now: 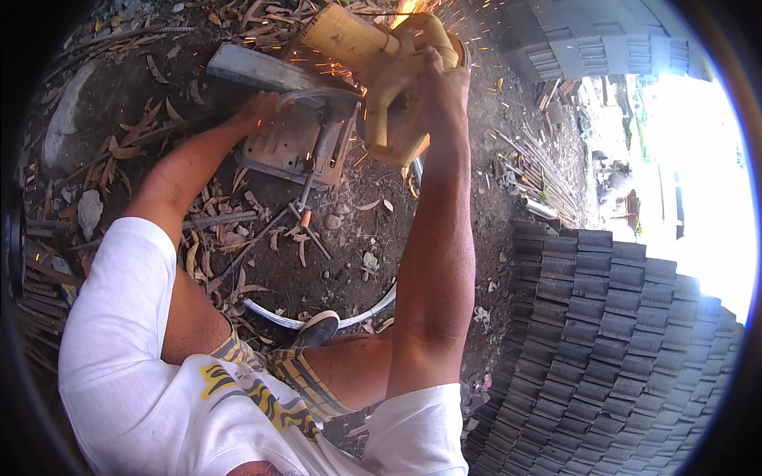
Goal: The person uses a handheld angle grinder to cut a metal ring into multiple segments. They repeatedly position the ring on a metal stand, cut it, and set the pieces aside.
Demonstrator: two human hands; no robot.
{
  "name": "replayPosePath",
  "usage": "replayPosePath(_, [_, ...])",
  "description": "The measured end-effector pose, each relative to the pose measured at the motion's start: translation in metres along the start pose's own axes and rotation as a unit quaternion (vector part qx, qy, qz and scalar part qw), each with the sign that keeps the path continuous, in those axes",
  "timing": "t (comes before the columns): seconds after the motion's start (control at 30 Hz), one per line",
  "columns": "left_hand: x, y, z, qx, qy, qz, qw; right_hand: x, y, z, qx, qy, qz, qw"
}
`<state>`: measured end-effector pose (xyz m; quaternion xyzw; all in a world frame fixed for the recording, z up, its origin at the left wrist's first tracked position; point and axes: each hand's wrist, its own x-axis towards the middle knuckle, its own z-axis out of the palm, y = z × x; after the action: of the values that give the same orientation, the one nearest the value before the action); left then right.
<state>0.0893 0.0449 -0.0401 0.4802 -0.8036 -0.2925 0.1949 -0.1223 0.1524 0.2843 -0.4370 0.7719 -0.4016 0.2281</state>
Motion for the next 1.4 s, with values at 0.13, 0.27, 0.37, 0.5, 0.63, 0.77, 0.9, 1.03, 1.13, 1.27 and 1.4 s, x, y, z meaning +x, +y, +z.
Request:
replayPosePath(0.13, [0.007, -0.001, 0.0, 0.024, -0.054, -0.01, 0.998, -0.002, -0.001, 0.001, -0.001, -0.004, 0.006, 1.0])
replayPosePath(0.27, [0.008, -0.002, 0.001, 0.001, -0.035, -0.029, 0.999, -0.004, -0.001, 0.002, -0.002, 0.001, 0.003, 1.0])
replayPosePath(0.37, [0.003, -0.006, -0.003, 0.007, -0.027, 0.027, 0.999, -0.004, 0.0, 0.002, -0.004, 0.003, -0.003, 1.0])
replayPosePath(0.5, [0.007, 0.003, -0.006, 0.033, -0.049, -0.025, 0.998, -0.003, 0.001, 0.003, -0.018, 0.015, 0.007, 1.0])
replayPosePath(0.63, [0.004, 0.007, -0.009, 0.035, -0.035, -0.025, 0.998, -0.001, 0.002, 0.004, -0.018, 0.017, 0.012, 1.0])
replayPosePath(0.77, [0.003, 0.009, -0.014, 0.038, -0.029, -0.006, 0.999, 0.001, 0.006, 0.004, -0.03, 0.024, 0.02, 0.999])
replayPosePath(0.9, [0.006, 0.006, -0.015, 0.047, -0.051, -0.018, 0.997, 0.001, 0.013, 0.008, -0.042, 0.039, 0.026, 0.998])
replayPosePath(1.03, [0.013, -0.001, -0.005, 0.045, -0.04, -0.013, 0.998, -0.006, 0.021, 0.016, -0.067, 0.075, 0.018, 0.995])
replayPosePath(1.13, [0.014, -0.012, 0.004, 0.057, 0.011, 0.039, 0.998, -0.009, 0.02, 0.013, -0.055, 0.031, 0.002, 0.998])
replayPosePath(1.27, [0.016, -0.026, 0.0, 0.057, -0.008, 0.062, 0.996, 0.018, 0.005, -0.007, -0.098, -0.004, -0.044, 0.994])
replayPosePath(1.4, [0.003, -0.033, -0.023, 0.059, -0.058, 0.024, 0.996, 0.077, -0.007, -0.033, -0.079, -0.064, -0.013, 0.995])
